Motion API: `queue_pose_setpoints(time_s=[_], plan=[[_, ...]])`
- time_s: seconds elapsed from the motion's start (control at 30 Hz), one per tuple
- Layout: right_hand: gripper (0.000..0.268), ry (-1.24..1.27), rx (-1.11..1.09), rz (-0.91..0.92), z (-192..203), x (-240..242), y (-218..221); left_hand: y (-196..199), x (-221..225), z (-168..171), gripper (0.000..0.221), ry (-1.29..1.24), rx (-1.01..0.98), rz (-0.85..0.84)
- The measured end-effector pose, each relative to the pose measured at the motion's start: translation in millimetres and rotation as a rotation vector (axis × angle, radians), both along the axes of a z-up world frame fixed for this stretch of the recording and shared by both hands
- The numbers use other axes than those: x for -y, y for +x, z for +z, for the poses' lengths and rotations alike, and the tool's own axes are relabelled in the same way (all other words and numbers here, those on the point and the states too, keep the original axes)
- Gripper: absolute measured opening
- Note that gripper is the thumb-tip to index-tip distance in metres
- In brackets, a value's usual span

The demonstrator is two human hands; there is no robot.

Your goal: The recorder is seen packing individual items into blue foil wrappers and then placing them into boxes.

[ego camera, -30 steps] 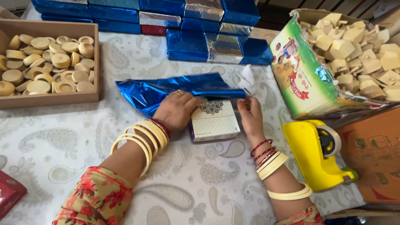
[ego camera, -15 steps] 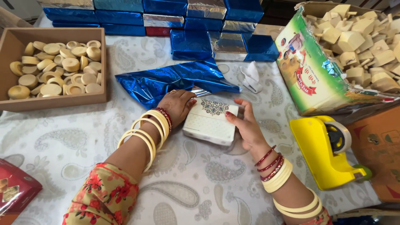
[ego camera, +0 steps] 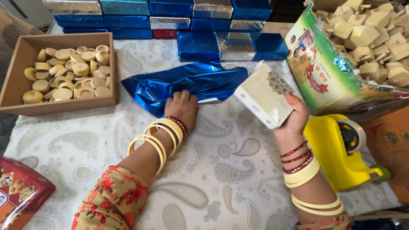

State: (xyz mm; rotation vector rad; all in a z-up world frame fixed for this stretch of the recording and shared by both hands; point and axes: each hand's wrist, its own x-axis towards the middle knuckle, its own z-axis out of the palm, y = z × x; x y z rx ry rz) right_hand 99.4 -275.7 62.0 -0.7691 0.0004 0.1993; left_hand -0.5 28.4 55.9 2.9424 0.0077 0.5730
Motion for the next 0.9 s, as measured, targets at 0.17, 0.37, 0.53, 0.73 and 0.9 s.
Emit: queue_pose_setpoints(time_s=[0.17, 0.37, 0.53, 0.73, 0.9], plan=[[0.036, 0.003, 0.131, -0.212, -5, 2, 4, 4, 18, -32, 0.02, 0.095, -0.066, -0.121], [0.035, -0.104, 0.209, -0.227, 3, -18, -14, -54, 91, -15, 0.026, -0.323, -0.078, -0.493], [0.034, -0.254, 0.18, -0.04, -32, -24, -6, -71, 82, 34, 0.042, -0.664, -0.293, -0.849], [0.033, -0.387, 0.09, 0.07, -39, -33, -8, -24, 12, 38, 0.04, -0.281, 0.029, -0.678], [0.034, -0.508, 0.098, 0.17, -41, -25, 1, -8, -3, 21, 0.057, -0.129, -0.142, -0.566]])
